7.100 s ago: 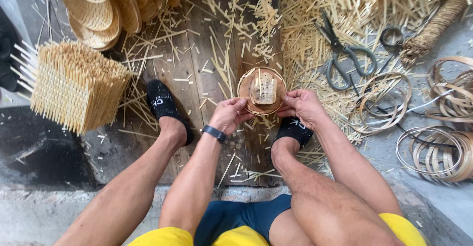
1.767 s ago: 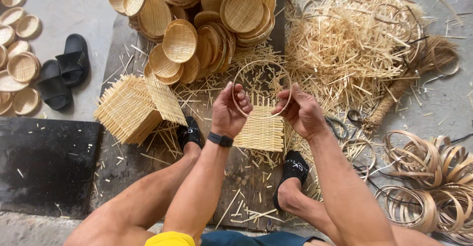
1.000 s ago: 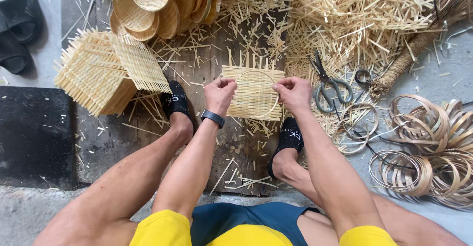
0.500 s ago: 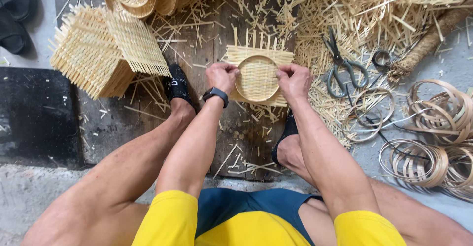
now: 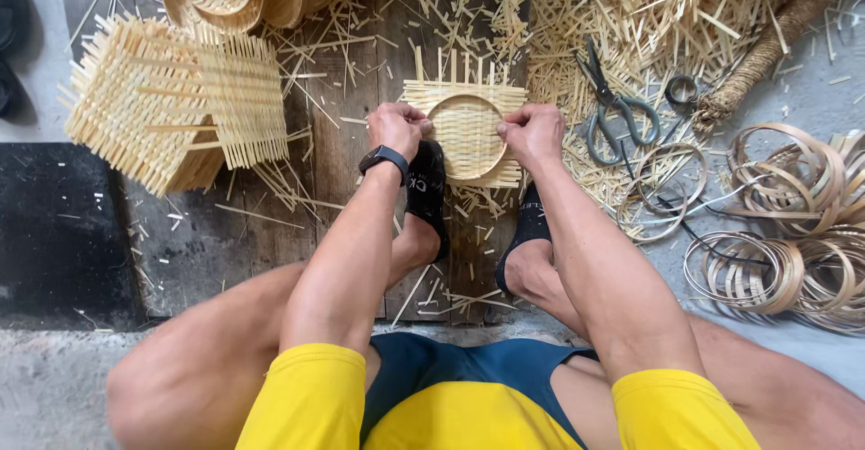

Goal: The person sits on the floor assembling woven bamboo baskets. They use shears to trim the edge of a round woven bamboo disc, press the disc into a bamboo rim ring, bend and tuck bamboo strips around the rim, and place finished baskets onto a growing pile.

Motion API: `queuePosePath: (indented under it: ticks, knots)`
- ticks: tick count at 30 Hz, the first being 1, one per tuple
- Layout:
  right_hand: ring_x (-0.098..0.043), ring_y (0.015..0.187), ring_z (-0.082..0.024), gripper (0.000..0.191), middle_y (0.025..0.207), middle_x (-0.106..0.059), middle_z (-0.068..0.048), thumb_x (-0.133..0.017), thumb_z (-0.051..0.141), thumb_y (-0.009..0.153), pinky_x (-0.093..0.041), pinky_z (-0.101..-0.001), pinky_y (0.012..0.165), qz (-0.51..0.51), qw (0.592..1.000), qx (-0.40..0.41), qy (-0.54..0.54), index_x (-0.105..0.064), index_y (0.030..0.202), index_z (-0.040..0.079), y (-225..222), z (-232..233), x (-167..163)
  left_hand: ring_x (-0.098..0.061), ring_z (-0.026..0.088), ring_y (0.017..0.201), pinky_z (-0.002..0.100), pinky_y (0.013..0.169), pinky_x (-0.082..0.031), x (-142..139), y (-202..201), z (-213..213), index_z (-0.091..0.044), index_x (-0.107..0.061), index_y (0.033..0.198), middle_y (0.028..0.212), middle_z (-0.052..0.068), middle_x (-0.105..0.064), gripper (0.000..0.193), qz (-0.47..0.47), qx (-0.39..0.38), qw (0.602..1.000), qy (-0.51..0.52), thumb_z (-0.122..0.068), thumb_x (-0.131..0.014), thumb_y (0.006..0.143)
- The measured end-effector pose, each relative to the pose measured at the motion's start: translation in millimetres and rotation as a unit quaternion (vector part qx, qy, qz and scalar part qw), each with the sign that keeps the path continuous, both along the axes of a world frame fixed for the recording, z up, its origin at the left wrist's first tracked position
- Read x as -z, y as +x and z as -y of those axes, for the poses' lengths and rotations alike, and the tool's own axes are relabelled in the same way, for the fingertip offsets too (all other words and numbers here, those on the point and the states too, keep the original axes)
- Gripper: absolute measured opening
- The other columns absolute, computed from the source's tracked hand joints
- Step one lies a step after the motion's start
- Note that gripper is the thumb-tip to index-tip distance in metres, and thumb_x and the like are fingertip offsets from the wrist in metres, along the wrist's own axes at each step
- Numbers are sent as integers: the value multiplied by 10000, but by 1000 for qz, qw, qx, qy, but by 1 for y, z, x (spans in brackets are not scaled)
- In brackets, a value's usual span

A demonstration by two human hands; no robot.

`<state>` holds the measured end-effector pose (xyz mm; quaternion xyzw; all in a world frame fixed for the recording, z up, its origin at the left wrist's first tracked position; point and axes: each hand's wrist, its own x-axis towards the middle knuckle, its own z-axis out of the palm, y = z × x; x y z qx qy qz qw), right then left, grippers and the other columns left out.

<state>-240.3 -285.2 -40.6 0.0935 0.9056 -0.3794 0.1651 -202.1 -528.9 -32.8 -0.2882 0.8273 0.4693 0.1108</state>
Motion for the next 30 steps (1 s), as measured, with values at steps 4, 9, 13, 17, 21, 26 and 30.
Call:
queuePosePath:
  ticks: [4, 9, 13, 17, 21, 26, 30]
  knots:
    - [-716, 700, -148, 175, 799, -778, -97, -881, 139, 763, -577, -289, 727, 16, 999, 1, -28, -817, 913, 76, -10, 7, -12, -761, 143, 727, 284, 716, -597, -6, -7, 11, -106, -824, 889, 820, 66, -794, 107, 1, -12, 1000, 5, -122, -841, 784]
    - [-722, 717, -119, 200, 819, -789, -57, -889, 146, 743, -574, -263, 732, 25, 999, 19, -41, -828, 927, 98, 2, 3, -8, -752, 149, 707, 287, 692, -588, 3, 7, 11, -101, -824, 887, 803, 67, -789, 146, -32, -1, 999, -6, -125, -873, 751]
    - [-717, 722, -122, 202, 824, -792, -73, -907, 149, 739, -568, -261, 733, 32, 999, 16, -36, -829, 919, 101, 0, -9, 5, -749, 146, 697, 285, 686, -591, 12, 7, 5, -100, -826, 891, 800, 70, -789, 150, -33, 6, 999, 5, -129, -877, 753]
    - [-696, 722, -138, 231, 832, -787, -79, -924, 133, 695, -564, -283, 721, 93, 993, -32, -71, -825, 899, 87, -38, -18, 3, -750, 146, 697, 294, 693, -600, -2, -13, 5, -87, -822, 893, 805, 74, -792, 157, -34, 19, 999, 18, -123, -873, 749]
    - [-682, 700, -160, 232, 813, -765, -95, -929, 203, 712, -552, -329, 731, 64, 996, -58, 8, -824, 879, 81, -46, -12, -16, -753, 163, 822, 330, 817, -588, -24, -30, 4, -114, -826, 953, 934, 98, -800, 149, 84, 68, 994, -33, -187, -820, 823]
    - [-627, 528, -196, 484, 711, -720, -112, -659, 481, 974, -465, -316, 463, 327, 922, 157, -137, -681, 829, 19, 58, 37, -12, -603, 276, 1068, 393, 923, -537, -13, -51, -14, -102, -798, 1077, 1090, 100, -726, 254, -259, 311, 899, -167, -251, -794, 872]
    - [-585, 527, -139, 310, 700, -667, -68, -741, 301, 946, -431, -277, 425, 266, 858, 302, -320, -674, 832, 21, 94, 78, 34, -617, 273, 1021, 405, 894, -536, 26, -63, -24, -139, -826, 1048, 1064, 96, -707, 183, -342, 244, 905, -70, -243, -735, 929]
